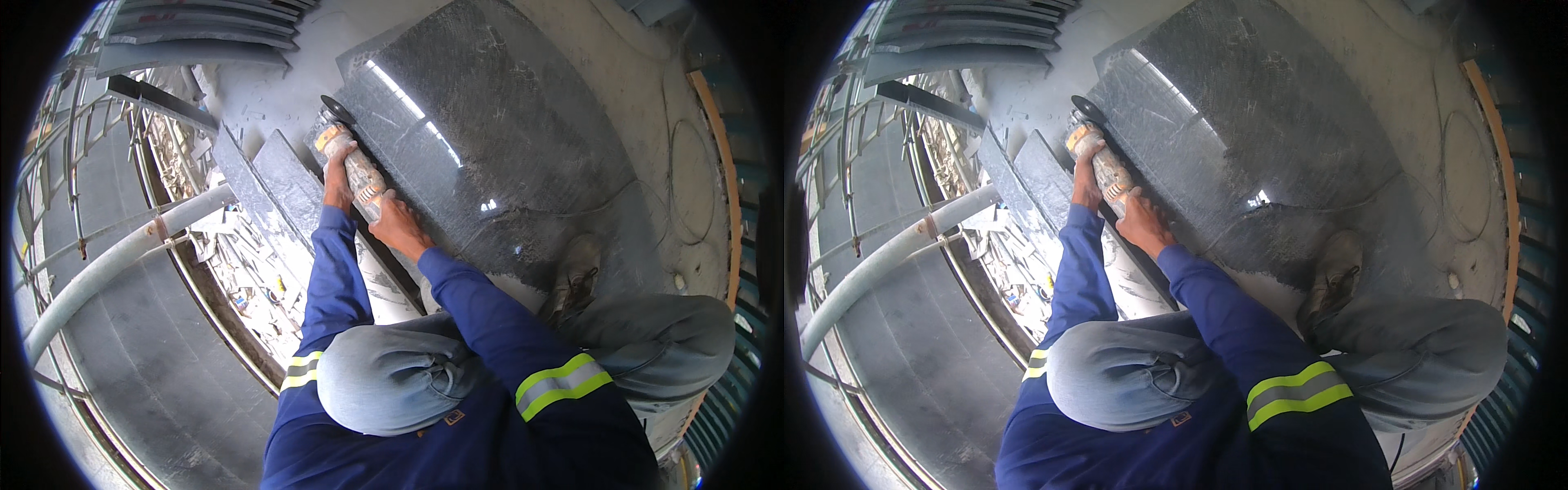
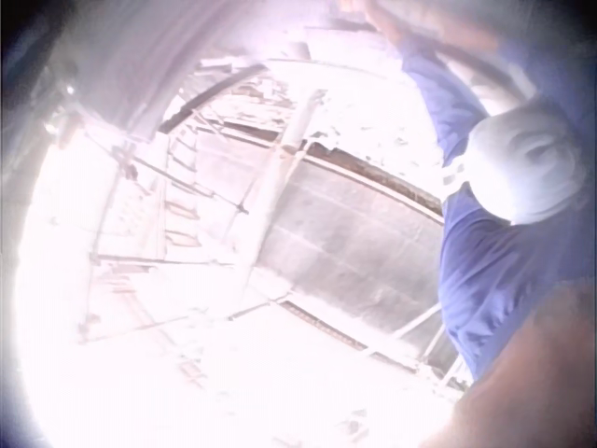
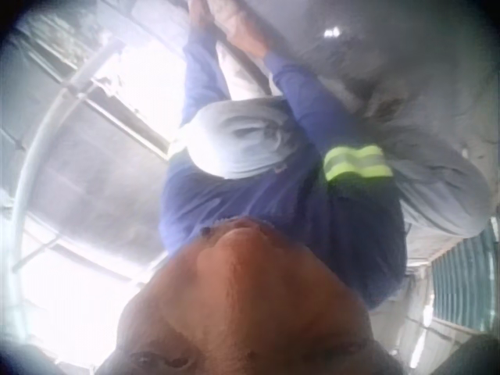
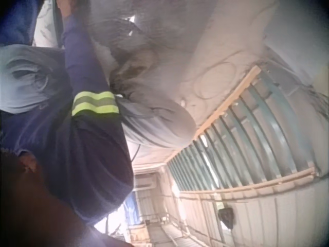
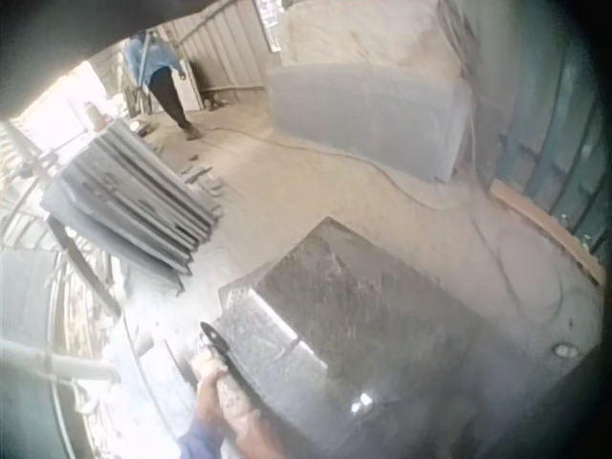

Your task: The person uses an angle grinder to cut a large stone slab. They hold the tool with both hands and guide it along the surface of the stone, creating a cut line.

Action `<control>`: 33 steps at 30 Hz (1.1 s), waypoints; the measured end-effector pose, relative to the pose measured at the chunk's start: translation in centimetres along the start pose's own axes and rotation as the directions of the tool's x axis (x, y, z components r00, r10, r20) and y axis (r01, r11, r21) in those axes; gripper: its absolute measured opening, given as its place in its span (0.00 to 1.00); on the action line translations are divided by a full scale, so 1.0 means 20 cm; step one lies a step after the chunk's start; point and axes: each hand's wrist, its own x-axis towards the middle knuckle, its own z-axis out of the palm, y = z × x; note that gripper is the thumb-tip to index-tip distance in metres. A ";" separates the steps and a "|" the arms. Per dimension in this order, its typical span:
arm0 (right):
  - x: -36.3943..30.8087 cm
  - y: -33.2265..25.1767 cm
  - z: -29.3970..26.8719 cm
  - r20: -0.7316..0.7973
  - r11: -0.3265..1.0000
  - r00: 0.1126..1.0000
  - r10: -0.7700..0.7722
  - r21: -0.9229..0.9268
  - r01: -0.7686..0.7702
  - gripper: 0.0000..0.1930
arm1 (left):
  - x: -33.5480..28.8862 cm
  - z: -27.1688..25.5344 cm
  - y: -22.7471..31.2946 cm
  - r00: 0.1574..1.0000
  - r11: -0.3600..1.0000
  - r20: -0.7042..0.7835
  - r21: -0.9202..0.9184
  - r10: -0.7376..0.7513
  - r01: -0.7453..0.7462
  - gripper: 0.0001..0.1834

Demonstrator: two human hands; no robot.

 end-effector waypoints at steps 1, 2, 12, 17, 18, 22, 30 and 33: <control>0.01 -0.01 0.01 0.001 1.000 1.000 -0.011 0.005 0.011 0.28 | 0.01 -0.01 0.00 1.000 1.000 -0.007 0.002 -0.003 0.003 0.19; 0.02 0.00 0.00 -0.004 1.000 1.000 -0.020 0.005 0.020 0.27 | 0.02 -0.01 0.00 1.000 1.000 -0.003 -0.001 -0.005 0.005 0.19; 0.07 0.00 0.01 -0.006 0.999 1.000 -0.012 0.038 0.013 0.27 | 0.06 -0.01 0.02 1.000 1.000 0.028 0.003 0.005 -0.005 0.19; 0.07 -0.03 -0.02 0.022 0.999 1.000 -0.011 0.041 0.010 0.26 | 0.11 -0.04 0.02 0.999 1.000 0.032 -0.015 -0.014 0.015 0.19; 0.06 -0.06 -0.04 0.031 0.999 1.000 -0.007 0.044 0.005 0.25 | 0.12 -0.06 0.03 1.000 1.000 0.018 -0.026 -0.009 0.010 0.19; 0.11 -0.04 -0.03 0.050 0.999 0.998 -0.031 0.042 0.029 0.26 | 0.16 -0.04 0.04 1.000 0.999 0.007 -0.045 -0.014 0.015 0.19; 0.07 -0.01 -0.01 -0.008 0.995 0.998 -0.069 0.070 0.069 0.32 | 0.09 -0.01 0.03 1.000 0.999 0.024 -0.046 -0.021 0.022 0.19; 0.00 -0.02 -0.03 0.024 0.996 0.998 -0.054 0.078 0.052 0.32 | 0.05 -0.03 0.01 1.000 0.999 -0.017 -0.024 -0.023 0.023 0.18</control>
